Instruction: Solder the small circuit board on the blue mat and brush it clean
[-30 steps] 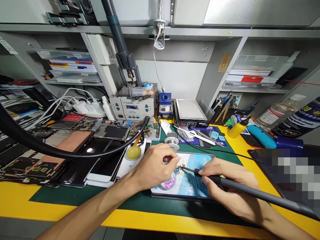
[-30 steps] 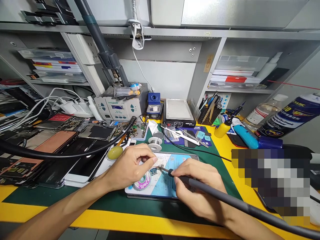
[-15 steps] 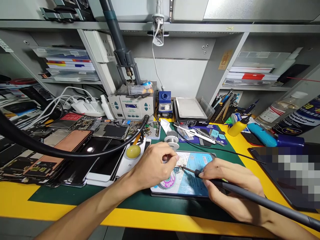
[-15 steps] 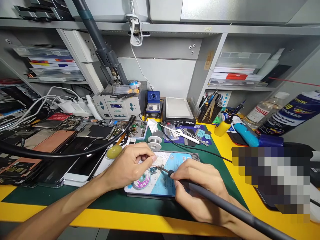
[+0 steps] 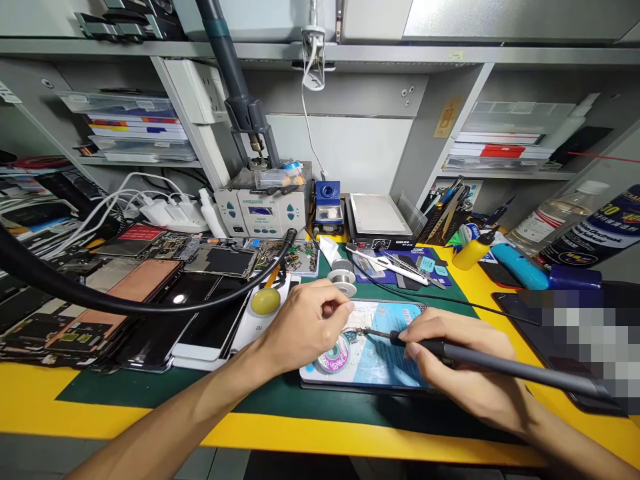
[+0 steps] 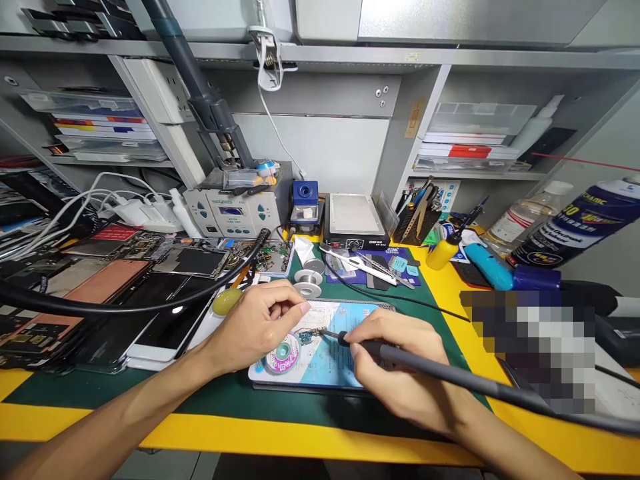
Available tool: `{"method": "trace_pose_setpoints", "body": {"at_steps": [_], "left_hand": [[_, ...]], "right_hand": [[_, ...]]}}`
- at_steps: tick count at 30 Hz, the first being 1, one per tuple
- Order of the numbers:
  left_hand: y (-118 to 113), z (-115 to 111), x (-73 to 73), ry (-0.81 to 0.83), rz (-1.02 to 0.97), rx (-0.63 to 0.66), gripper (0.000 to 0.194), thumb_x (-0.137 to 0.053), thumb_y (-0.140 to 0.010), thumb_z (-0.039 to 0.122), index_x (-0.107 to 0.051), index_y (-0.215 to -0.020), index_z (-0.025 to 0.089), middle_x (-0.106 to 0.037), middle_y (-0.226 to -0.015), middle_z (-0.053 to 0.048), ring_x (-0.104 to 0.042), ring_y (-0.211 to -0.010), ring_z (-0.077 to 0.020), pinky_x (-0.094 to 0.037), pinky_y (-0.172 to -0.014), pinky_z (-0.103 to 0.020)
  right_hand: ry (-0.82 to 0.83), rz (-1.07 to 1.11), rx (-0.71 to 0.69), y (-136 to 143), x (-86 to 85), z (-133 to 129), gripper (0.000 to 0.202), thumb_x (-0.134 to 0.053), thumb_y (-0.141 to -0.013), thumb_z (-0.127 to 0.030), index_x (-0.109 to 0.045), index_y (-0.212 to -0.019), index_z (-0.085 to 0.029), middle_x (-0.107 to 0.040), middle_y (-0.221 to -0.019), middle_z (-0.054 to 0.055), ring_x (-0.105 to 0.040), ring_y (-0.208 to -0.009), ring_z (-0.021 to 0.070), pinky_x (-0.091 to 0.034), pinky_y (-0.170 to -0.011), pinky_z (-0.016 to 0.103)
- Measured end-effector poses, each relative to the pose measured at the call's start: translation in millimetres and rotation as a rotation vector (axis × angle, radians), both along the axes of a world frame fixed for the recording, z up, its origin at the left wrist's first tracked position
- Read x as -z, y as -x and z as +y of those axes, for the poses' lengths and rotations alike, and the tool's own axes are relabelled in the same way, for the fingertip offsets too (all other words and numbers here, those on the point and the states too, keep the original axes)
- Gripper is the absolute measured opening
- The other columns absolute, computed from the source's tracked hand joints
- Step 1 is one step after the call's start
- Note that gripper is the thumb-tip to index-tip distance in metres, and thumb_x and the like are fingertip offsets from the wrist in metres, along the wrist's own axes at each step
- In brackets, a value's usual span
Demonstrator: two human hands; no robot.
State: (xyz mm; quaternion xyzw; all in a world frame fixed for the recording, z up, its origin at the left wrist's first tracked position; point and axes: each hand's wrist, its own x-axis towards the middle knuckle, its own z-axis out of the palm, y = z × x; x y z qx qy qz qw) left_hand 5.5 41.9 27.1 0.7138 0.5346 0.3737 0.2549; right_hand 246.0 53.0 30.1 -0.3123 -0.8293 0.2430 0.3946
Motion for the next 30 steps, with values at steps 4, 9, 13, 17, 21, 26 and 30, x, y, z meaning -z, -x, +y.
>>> {"method": "trace_pose_setpoints", "body": {"at_steps": [4,9,13,17,21,26,30], "left_hand": [[1.3,-0.5,-0.1,0.016,-0.009,-0.015,0.019,-0.059,-0.089,0.022,-0.068,-0.074,0.016,-0.06,-0.072,0.0,-0.05,-0.062,-0.0097,-0.037,-0.057,-0.023],[5.4,1.3,0.2,0.044,-0.032,-0.016,0.019,-0.058,-0.091,0.026,-0.068,-0.079,0.016,-0.064,-0.078,-0.001,-0.056,-0.068,-0.0111,-0.041,-0.061,-0.023],[7.9,2.8,0.0,0.062,-0.039,-0.004,0.018,-0.058,-0.091,0.025,-0.069,-0.081,0.016,-0.066,-0.081,-0.001,-0.057,-0.068,-0.0108,-0.042,-0.06,-0.022],[7.4,2.2,-1.6,0.069,-0.035,0.001,0.017,-0.059,-0.091,0.024,-0.069,-0.079,0.017,-0.066,-0.08,0.0,-0.057,-0.069,-0.0105,-0.042,-0.061,-0.022],[6.1,1.4,-2.6,0.076,-0.029,0.011,0.017,-0.059,-0.091,0.024,-0.069,-0.078,0.017,-0.066,-0.08,0.0,-0.058,-0.069,-0.0107,-0.042,-0.062,-0.022],[6.5,2.4,-2.3,0.075,-0.016,0.014,0.018,-0.058,-0.091,0.025,-0.069,-0.079,0.018,-0.066,-0.082,0.0,-0.058,-0.07,-0.0108,-0.043,-0.062,-0.022],[7.1,2.2,-2.3,0.065,-0.005,0.016,0.017,-0.059,-0.09,0.024,-0.069,-0.079,0.018,-0.065,-0.08,0.0,-0.056,-0.069,-0.0104,-0.042,-0.061,-0.022]], "right_hand": [[0.315,0.0,0.13,-1.6,-1.6,2.7,0.01,-0.068,-0.084,-0.024,-0.074,-0.076,-0.022,-0.073,-0.066,0.002,-0.065,-0.053,0.014,-0.052,-0.051,0.022],[0.651,0.117,0.166,-2.5,2.9,4.7,0.023,-0.071,-0.085,-0.041,-0.073,-0.082,-0.018,-0.071,-0.06,0.003,-0.062,-0.048,0.0135,-0.051,-0.048,0.021],[0.675,0.123,0.136,-1.8,4.7,6.1,0.024,-0.072,-0.085,-0.041,-0.073,-0.082,-0.018,-0.071,-0.059,0.004,-0.062,-0.049,0.0131,-0.051,-0.049,0.021],[0.639,0.099,0.159,-2.3,4.4,5.5,0.021,-0.071,-0.085,-0.039,-0.074,-0.081,-0.019,-0.071,-0.061,0.004,-0.062,-0.049,0.0138,-0.05,-0.048,0.022],[0.498,0.035,0.135,-2.9,1.0,4.5,0.014,-0.068,-0.084,-0.031,-0.073,-0.078,-0.02,-0.072,-0.064,0.004,-0.064,-0.05,0.016,-0.052,-0.047,0.025],[0.138,-0.042,0.101,-0.3,-3.9,3.0,0.01,-0.067,-0.079,-0.015,-0.073,-0.077,-0.022,-0.074,-0.071,0.001,-0.068,-0.062,0.0143,-0.055,-0.059,0.022],[0.017,-0.03,0.014,0.0,-1.0,0.6,0.017,-0.066,-0.079,-0.007,-0.07,-0.08,-0.023,-0.072,-0.072,-0.001,-0.067,-0.065,0.0122,-0.053,-0.065,0.022]]}}
